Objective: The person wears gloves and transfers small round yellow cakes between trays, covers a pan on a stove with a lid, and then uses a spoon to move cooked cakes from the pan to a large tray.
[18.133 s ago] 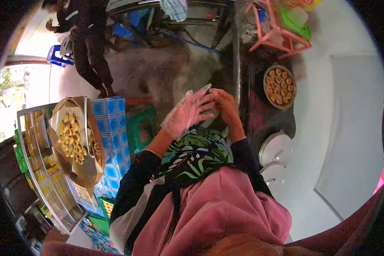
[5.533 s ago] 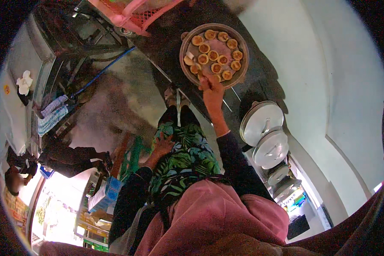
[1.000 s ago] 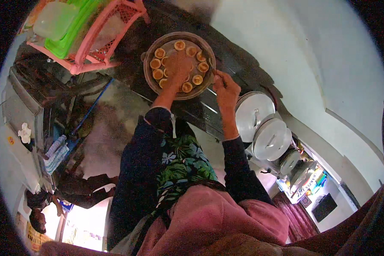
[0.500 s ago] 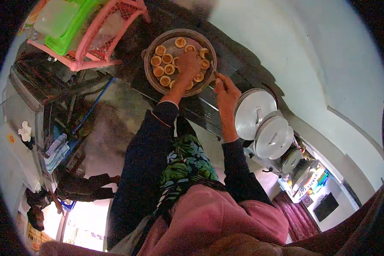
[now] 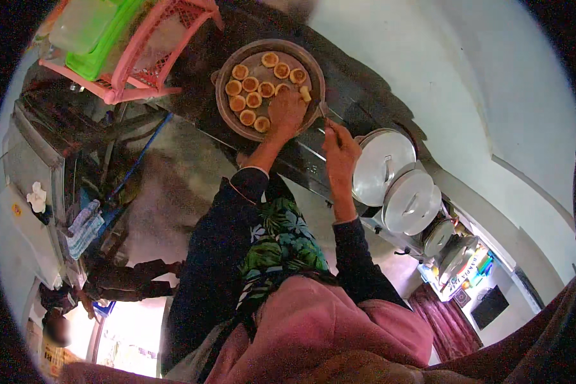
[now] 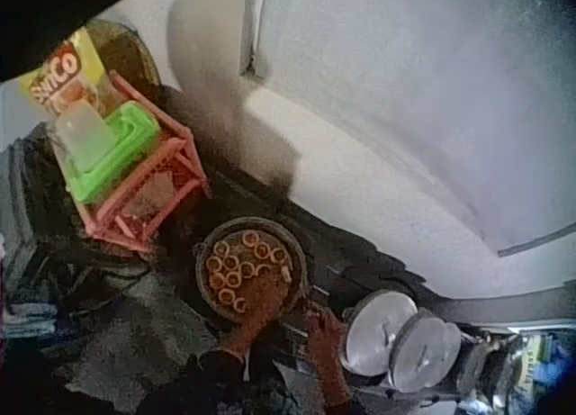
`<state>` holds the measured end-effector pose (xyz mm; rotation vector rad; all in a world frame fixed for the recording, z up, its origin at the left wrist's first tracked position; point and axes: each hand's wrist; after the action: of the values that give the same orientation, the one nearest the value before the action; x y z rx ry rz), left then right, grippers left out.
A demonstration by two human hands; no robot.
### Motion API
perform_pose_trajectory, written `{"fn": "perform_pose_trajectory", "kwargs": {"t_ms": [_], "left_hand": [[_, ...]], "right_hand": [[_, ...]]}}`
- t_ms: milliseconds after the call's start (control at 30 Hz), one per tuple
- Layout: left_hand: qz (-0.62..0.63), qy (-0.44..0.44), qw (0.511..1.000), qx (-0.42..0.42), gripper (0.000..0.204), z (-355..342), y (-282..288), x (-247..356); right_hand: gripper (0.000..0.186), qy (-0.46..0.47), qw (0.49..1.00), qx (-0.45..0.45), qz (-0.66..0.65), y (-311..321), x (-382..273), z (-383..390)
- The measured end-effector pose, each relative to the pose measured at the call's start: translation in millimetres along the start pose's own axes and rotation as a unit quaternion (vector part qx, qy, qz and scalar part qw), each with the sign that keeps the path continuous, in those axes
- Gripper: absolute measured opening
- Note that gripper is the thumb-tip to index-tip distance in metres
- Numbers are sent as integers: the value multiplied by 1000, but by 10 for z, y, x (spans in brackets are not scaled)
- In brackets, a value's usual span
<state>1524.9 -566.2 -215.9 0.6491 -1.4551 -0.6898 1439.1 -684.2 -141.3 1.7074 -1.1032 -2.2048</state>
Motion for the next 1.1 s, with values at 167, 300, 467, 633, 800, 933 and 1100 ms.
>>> {"fn": "perform_pose_trajectory", "kwargs": {"t_ms": [167,300,467,633,800,933,1100], "left_hand": [[-20,36,999,2,22,216,71,-127],[-34,29,999,-6,20,453,125,-65],[-23,20,999,-11,20,476,-27,-130],[-89,-87,989,78,23,647,75,-313],[-85,100,991,-15,22,761,369,-190],[-105,89,989,-53,21,798,322,-241],[-86,57,995,-5,21,758,205,-315]], "right_hand": [[19,-16,997,-17,70,102,-47,154],[18,64,989,6,135,33,-67,169],[17,-23,997,-31,62,2,-94,252],[17,-72,995,-62,-41,198,-156,367],[18,14,995,-86,51,145,0,433],[19,36,983,-100,147,25,-110,434],[18,-35,992,-122,-8,29,-3,461]]}}
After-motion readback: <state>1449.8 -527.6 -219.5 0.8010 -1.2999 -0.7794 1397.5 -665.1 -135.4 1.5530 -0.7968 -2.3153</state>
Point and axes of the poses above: each hand's wrist, its own z-axis away from the middle knuckle, its own y-axis out of the back of the hand, x = y × z, and after that the axes turned 6 degrees about x, right-handed
